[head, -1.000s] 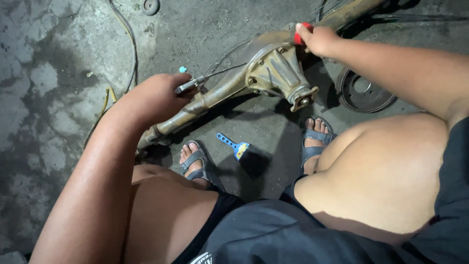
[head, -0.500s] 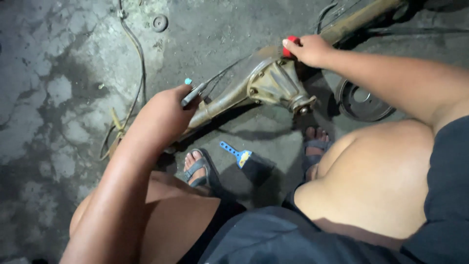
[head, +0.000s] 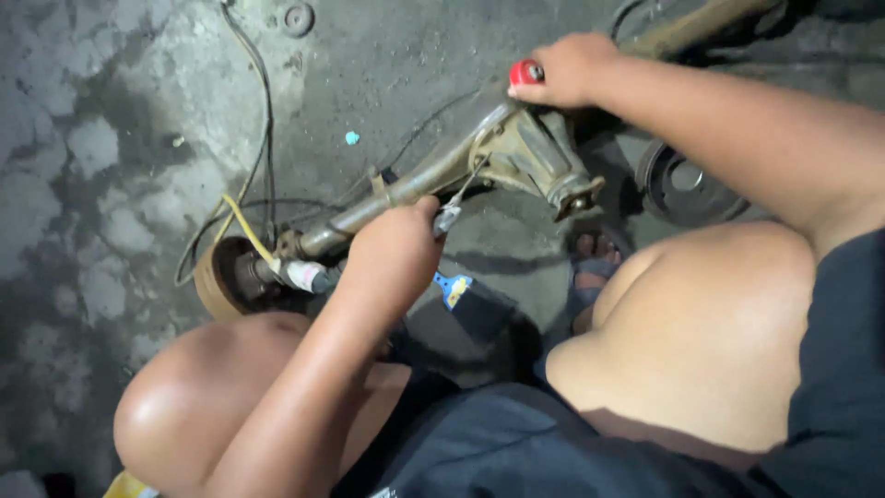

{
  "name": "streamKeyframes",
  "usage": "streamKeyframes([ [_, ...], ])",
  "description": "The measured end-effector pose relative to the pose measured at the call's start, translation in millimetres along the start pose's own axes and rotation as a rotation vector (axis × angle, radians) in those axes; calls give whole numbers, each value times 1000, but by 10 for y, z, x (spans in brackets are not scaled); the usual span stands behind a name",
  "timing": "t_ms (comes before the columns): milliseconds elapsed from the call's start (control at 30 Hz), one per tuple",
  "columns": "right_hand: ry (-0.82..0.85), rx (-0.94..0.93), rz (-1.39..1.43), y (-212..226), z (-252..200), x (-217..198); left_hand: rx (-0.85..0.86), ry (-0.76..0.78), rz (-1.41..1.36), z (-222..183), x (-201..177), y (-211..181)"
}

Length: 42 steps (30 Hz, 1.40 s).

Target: A person uses a small scraper and a brush to clean the exterior surface of a metal axle housing on a workshop floor.

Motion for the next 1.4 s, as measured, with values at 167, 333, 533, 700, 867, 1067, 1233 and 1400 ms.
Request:
streamKeyframes([
  [167, 0, 63, -170, 264, -8, 22, -32, 85, -14, -79, 50, -30],
  [333, 39, 119, -240, 379, 93, 55, 16, 81, 27, -40, 143, -37],
  [533, 50, -70, -204, 469, 109, -138, 13, 97, 6, -14, 124, -60],
  [700, -37, -264, -335, 496, 164, -62, -90, 158, 38, 28, -1, 79],
  [867, 6, -366, -250, 796, -97, 0, -148, 160, 58, -108, -204, 193],
  [1067, 31, -370, -565, 953, -260, 13, 15, 74, 70, -105, -63, 174],
  [1233, 196, -342, -454, 965, -327, -110, -28, 88, 43, -134, -118, 141],
  [1400, 122, -374, -504, 907, -208, 42, -116, 167, 41, -118, -162, 180],
])
Point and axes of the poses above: each hand's wrist, its own z-axis towards the middle knuckle, its own x-axis out of the palm, y = z × x, the point moved 5 cm from there along z, towards the middle knuckle, and after that the axes turned 3 degrees about y, right-handed, at the moved point
